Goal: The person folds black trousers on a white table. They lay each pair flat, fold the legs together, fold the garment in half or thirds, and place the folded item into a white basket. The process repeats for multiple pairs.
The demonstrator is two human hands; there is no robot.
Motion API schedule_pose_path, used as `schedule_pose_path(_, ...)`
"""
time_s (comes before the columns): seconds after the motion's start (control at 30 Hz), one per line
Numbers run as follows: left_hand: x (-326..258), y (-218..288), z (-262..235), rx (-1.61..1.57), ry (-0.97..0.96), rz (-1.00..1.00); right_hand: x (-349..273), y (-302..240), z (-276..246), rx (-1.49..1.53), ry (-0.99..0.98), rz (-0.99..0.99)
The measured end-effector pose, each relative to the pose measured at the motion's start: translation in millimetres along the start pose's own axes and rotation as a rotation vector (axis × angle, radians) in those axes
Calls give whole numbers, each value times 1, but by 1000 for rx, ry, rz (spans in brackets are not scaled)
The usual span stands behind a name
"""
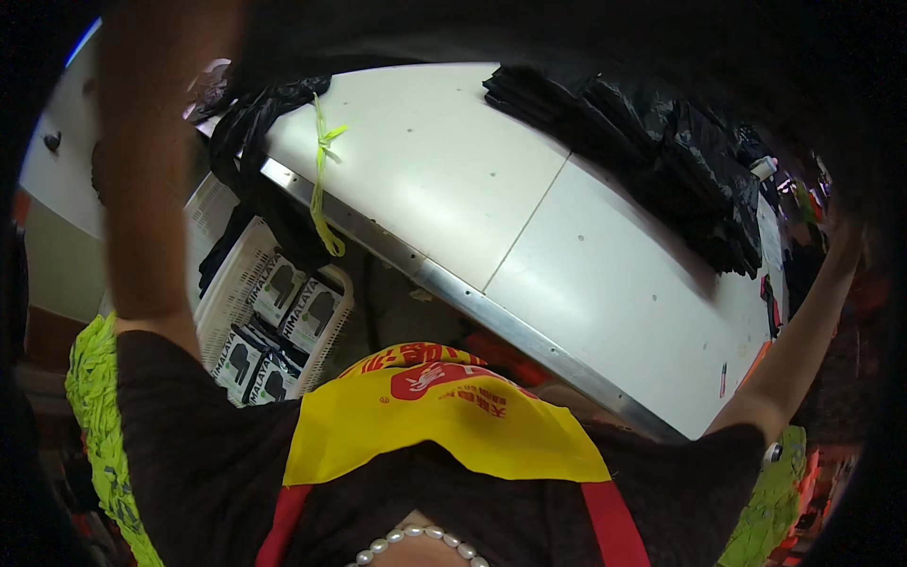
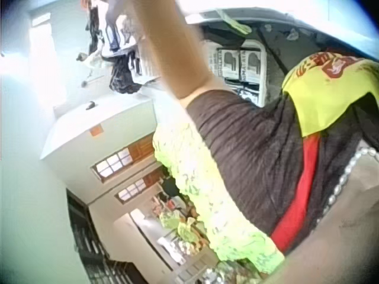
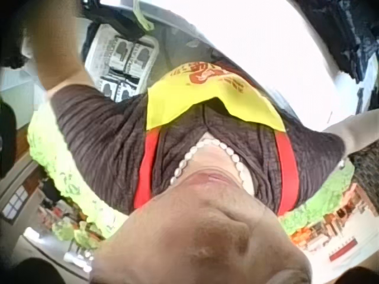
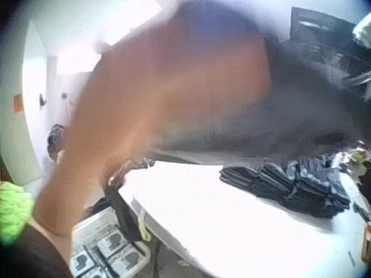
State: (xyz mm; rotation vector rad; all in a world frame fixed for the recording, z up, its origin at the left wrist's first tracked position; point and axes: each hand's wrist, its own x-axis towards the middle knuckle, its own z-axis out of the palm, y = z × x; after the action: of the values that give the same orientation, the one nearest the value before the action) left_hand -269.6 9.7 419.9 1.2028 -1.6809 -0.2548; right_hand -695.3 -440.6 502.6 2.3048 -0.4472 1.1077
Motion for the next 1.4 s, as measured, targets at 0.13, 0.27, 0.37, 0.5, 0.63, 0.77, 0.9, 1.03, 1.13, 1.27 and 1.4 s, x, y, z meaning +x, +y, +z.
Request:
schedule_pose_path(0.13, -69, -64, 147, 245, 30, 230, -194, 1, 81, 325, -646, 289)
schedule_pose_path(0.27, -161, -186, 280, 289, -446, -168, -392, 1, 104, 93, -1236, 565)
schedule_pose_path(0.37, -177, -257, 383, 294, -324, 28, -438, -23, 117, 276, -841, 848)
schedule_pose_path(0.5, -129, -226, 447, 198, -783, -454, -313, -260, 130, 827, -863, 807)
schedule_pose_path(0.63, -108, -207, 437, 255, -652, -27, -373, -336, 160, 448, -1056, 667)
schedule_pose_path(0.77, -134, -272, 341, 520, -371, -81, -401, -322, 162, 316, -991, 599)
schedule_pose_path(0.9, -165, -376, 186, 1066, -84, -225, -412, -309, 160, 357, -963, 581)
schedule_pose_path(1.03, -206, -449, 49, 1267, 8, -871, -403, -309, 161, 316, -975, 555)
schedule_pose_path(1.13, -190, -493, -10, 851, 417, -1263, -393, -312, 161, 276, -1025, 565)
schedule_pose_path(1.27, -190, -530, -42, 143, 751, -1428, -373, -315, 154, 372, -1101, 642)
schedule_pose_path(1.4, -173, -549, -75, -650, 1151, -1233, -352, -334, 144, 337, -1086, 572)
